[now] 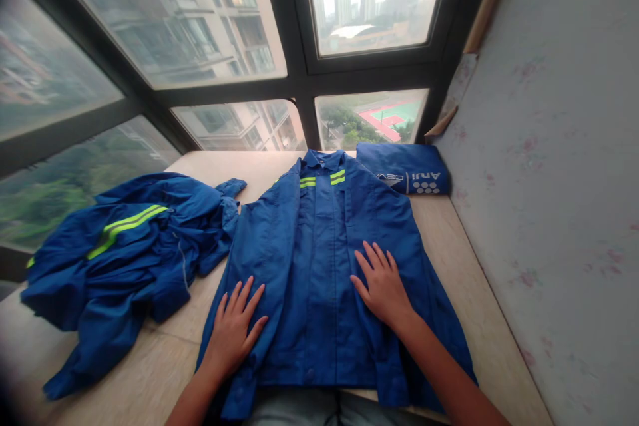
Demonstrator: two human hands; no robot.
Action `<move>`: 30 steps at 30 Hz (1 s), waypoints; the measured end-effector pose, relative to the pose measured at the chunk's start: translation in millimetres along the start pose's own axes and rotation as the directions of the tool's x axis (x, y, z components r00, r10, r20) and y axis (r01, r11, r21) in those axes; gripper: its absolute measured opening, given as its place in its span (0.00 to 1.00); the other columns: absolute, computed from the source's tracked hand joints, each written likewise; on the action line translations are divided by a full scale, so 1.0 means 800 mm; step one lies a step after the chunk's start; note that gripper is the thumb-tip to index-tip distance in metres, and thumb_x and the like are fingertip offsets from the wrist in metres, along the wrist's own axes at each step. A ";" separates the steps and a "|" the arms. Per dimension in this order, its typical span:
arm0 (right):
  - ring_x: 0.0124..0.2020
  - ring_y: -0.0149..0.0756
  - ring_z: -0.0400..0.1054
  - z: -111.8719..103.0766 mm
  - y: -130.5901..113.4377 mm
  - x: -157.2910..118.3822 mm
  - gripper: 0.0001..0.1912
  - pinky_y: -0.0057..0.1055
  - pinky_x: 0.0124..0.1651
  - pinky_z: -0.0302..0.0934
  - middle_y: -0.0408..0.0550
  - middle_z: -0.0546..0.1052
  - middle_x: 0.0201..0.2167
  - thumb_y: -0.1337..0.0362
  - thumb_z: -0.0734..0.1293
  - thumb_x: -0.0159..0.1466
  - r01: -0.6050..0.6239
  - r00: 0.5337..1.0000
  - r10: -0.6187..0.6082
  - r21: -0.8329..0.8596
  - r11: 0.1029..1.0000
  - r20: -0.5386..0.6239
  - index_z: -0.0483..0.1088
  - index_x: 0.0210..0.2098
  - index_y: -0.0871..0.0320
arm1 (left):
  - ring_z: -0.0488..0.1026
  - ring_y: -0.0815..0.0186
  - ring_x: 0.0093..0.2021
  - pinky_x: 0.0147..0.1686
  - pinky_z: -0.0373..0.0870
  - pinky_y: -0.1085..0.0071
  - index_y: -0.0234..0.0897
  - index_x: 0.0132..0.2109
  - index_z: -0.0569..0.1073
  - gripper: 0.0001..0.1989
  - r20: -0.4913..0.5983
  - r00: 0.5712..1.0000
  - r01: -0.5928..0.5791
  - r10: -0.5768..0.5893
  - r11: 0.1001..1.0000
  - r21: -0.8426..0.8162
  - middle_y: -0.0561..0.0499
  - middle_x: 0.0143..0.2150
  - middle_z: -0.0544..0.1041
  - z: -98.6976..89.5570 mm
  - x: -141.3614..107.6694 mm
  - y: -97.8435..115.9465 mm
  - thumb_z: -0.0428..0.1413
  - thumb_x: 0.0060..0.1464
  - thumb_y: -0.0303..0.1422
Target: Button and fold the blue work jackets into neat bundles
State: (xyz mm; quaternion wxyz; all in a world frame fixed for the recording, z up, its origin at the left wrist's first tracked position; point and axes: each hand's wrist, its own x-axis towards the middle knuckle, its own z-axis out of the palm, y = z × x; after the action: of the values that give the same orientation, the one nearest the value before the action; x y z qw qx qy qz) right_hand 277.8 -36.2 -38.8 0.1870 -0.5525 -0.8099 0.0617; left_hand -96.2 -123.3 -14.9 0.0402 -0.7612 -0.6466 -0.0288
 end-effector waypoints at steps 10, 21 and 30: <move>0.69 0.53 0.49 0.011 -0.015 -0.017 0.27 0.56 0.68 0.45 0.54 0.58 0.69 0.55 0.58 0.69 -0.036 0.999 0.035 -0.058 0.998 -0.016 0.62 0.65 0.54 | 0.54 0.48 0.70 0.64 0.54 0.44 0.46 0.67 0.63 0.28 -0.028 0.999 0.026 -0.026 1.000 0.005 0.46 0.71 0.58 0.009 0.007 0.003 0.48 0.61 0.43; 0.58 0.50 0.67 -0.041 0.067 -0.106 0.29 0.50 0.61 0.62 0.60 0.70 0.58 0.53 0.60 0.65 -0.443 0.807 0.538 0.355 0.823 -0.242 0.61 0.62 0.59 | 0.71 0.55 0.58 0.56 0.71 0.55 0.46 0.56 0.73 0.19 -0.071 0.997 -0.026 -0.013 0.855 -0.519 0.45 0.58 0.74 -0.034 0.000 0.127 0.47 0.62 0.39; 0.45 0.46 0.76 -0.063 0.094 -0.177 0.28 0.41 0.50 0.71 0.56 0.79 0.47 0.52 0.63 0.59 -0.626 0.645 0.763 0.550 0.553 -0.034 0.68 0.55 0.58 | 0.73 0.44 0.47 0.44 0.69 0.48 0.37 0.49 0.74 0.19 0.286 0.835 -0.179 0.470 0.724 -0.666 0.32 0.45 0.75 -0.050 0.038 0.404 0.58 0.54 0.44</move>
State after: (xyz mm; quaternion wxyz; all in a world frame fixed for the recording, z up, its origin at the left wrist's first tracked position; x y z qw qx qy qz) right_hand 407.7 -142.5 -48.4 0.3882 -0.7650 -0.4438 0.2590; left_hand 228.2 -149.1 19.8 -0.3506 -0.8220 -0.4450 -0.0583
